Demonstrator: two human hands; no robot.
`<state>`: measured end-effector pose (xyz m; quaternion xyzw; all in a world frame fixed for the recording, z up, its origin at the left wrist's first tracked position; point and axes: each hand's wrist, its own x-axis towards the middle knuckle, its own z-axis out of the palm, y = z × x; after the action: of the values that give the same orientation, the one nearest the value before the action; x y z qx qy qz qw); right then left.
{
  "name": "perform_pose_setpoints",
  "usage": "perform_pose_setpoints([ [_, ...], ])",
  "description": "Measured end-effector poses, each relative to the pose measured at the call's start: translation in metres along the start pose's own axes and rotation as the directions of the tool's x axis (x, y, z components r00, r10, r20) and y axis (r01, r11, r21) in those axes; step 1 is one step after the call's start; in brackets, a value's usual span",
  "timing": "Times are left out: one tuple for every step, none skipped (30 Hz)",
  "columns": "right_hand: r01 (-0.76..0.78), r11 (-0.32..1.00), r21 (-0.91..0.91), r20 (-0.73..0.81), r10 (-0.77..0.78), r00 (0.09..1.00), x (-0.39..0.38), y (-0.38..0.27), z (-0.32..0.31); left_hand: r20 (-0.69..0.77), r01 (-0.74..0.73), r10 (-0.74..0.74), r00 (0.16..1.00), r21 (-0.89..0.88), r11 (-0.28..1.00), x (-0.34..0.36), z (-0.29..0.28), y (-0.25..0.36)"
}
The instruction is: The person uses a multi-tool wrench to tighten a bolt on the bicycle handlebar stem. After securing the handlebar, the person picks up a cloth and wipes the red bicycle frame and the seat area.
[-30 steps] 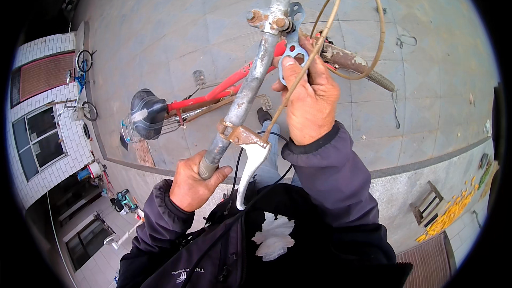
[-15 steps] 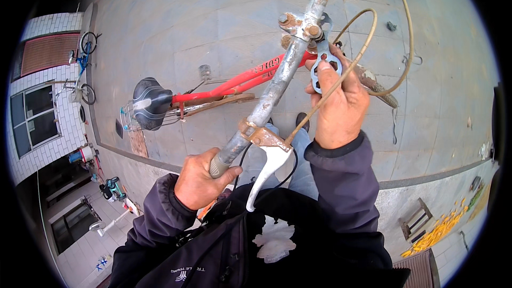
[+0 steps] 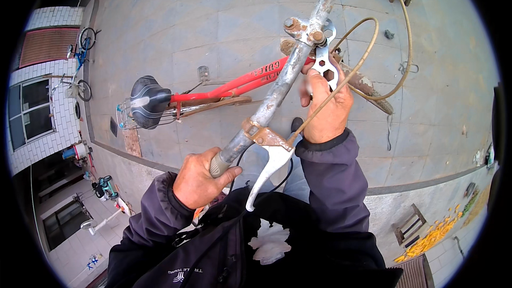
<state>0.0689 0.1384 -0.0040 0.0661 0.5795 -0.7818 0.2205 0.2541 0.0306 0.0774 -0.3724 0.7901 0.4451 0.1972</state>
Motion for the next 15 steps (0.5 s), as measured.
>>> perform_pose_setpoints([
  [-0.016, 1.0, 0.001, -0.005, 0.016, 1.0, 0.0, -0.001, 0.0, 0.002, -0.003, 0.003, 1.0, 0.003, 1.0, 0.0, 0.0, -0.001],
  [0.0, 1.0, 0.01, -0.027, 0.001, 1.0, -0.001, -0.001, 0.001, 0.005, -0.005, 0.005, 1.0, 0.003, 1.0, 0.0, 0.0, -0.001],
  [0.015, 1.0, 0.019, -0.049, -0.014, 0.999, -0.003, -0.001, 0.003, 0.009, -0.008, 0.008, 1.0, 0.002, 1.0, 0.001, 0.0, -0.001],
  [0.03, 0.999, 0.026, -0.073, -0.028, 0.997, -0.004, -0.002, 0.004, 0.014, -0.009, 0.009, 1.0, 0.001, 1.0, 0.001, 0.0, -0.001],
  [0.01, 1.0, 0.014, -0.06, -0.009, 0.998, -0.004, -0.005, 0.002, 0.01, -0.017, 0.017, 1.0, 0.007, 1.0, 0.001, -0.001, -0.002],
  [-0.009, 1.0, 0.002, -0.046, 0.009, 0.999, -0.003, -0.009, -0.002, 0.005, -0.025, 0.025, 1.0, 0.012, 1.0, 0.001, -0.001, -0.002],
  [-0.028, 1.0, -0.01, -0.035, 0.028, 0.999, -0.002, -0.012, -0.008, 0.002, -0.034, 0.034, 0.999, 0.018, 0.999, 0.001, 0.0, -0.002],
  [0.014, 0.999, -0.042, -0.005, -0.014, 1.0, 0.0, -0.014, -0.015, 0.011, -0.019, 0.019, 1.0, 0.013, 1.0, 0.001, 0.0, -0.002],
  [0.02, 0.997, -0.074, 0.005, -0.019, 1.0, 0.002, -0.017, -0.018, 0.019, -0.005, 0.005, 1.0, 0.009, 1.0, 0.001, -0.001, 0.0],
  [0.025, 0.994, -0.109, 0.018, -0.023, 1.0, 0.003, -0.021, -0.02, 0.028, 0.01, -0.01, 1.0, 0.002, 1.0, 0.001, -0.002, 0.001],
  [0.031, 0.989, -0.143, 0.03, -0.027, 0.999, 0.005, -0.022, -0.021, 0.022, 0.012, -0.012, 1.0, -0.016, 1.0, 0.0, -0.002, 0.003],
  [0.054, 0.985, -0.163, 0.029, -0.05, 0.998, 0.006, -0.02, -0.02, 0.016, 0.014, -0.013, 1.0, -0.034, 0.999, 0.0, -0.001, 0.004],
  [0.071, 0.987, -0.143, 0.028, -0.068, 0.997, 0.006, -0.018, -0.019, 0.009, 0.012, -0.011, 1.0, -0.047, 0.999, 0.0, -0.001, 0.005],
  [0.089, 0.988, -0.123, 0.027, -0.087, 0.996, 0.006, -0.017, -0.018, 0.016, 0.009, -0.008, 1.0, -0.023, 1.0, 0.0, -0.001, 0.005],
  [0.107, 0.989, -0.103, 0.026, -0.105, 0.994, 0.005, -0.016, -0.017, 0.023, 0.005, -0.005, 1.0, 0.001, 1.0, 0.0, -0.001, 0.004],
])
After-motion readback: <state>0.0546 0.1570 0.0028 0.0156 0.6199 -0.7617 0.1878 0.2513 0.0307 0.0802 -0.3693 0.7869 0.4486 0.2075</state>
